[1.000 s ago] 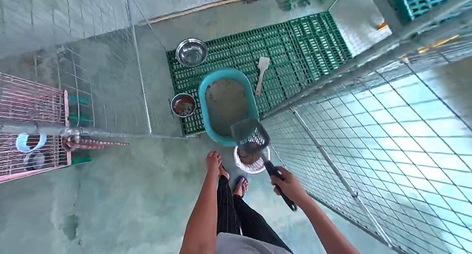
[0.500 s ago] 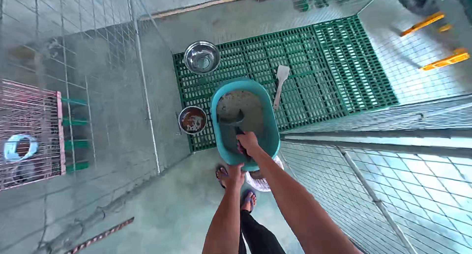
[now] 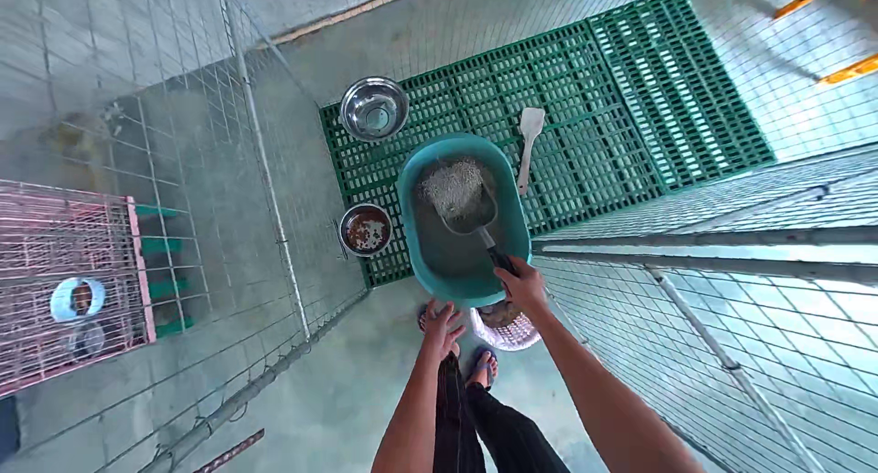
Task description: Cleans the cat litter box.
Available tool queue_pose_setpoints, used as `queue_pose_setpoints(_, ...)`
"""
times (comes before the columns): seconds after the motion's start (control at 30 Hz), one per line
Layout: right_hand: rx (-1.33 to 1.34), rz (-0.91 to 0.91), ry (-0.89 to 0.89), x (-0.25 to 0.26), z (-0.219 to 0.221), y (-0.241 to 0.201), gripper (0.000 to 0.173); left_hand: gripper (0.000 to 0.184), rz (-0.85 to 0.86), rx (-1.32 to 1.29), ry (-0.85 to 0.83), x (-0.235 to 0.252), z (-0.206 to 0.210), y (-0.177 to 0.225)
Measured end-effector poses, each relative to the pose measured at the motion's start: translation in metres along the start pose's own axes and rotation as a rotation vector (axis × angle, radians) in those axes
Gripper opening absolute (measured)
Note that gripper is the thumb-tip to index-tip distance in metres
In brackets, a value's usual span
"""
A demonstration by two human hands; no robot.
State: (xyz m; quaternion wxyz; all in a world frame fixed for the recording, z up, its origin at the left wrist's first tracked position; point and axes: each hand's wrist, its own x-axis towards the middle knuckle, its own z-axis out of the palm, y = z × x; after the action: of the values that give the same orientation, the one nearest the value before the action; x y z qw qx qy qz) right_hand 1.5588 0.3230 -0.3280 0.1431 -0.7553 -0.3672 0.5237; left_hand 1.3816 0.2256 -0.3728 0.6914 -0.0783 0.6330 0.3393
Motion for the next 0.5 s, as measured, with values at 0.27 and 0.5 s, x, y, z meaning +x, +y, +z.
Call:
queue_pose_setpoints(0.27, -0.171, -0.004, -0.093, -0.013, -0.032, -0.015, 0.049, 0.051, 0.011, 0.057, 0.106, -0.043, -0.049, -0.037)
queue_pose_setpoints(0.5, -0.237, -0.029, -0.104, -0.043, -0.037, -0.004, 0.047, 0.052, -0.002, 0.065, 0.249, -0.068, -0.091, -0.071)
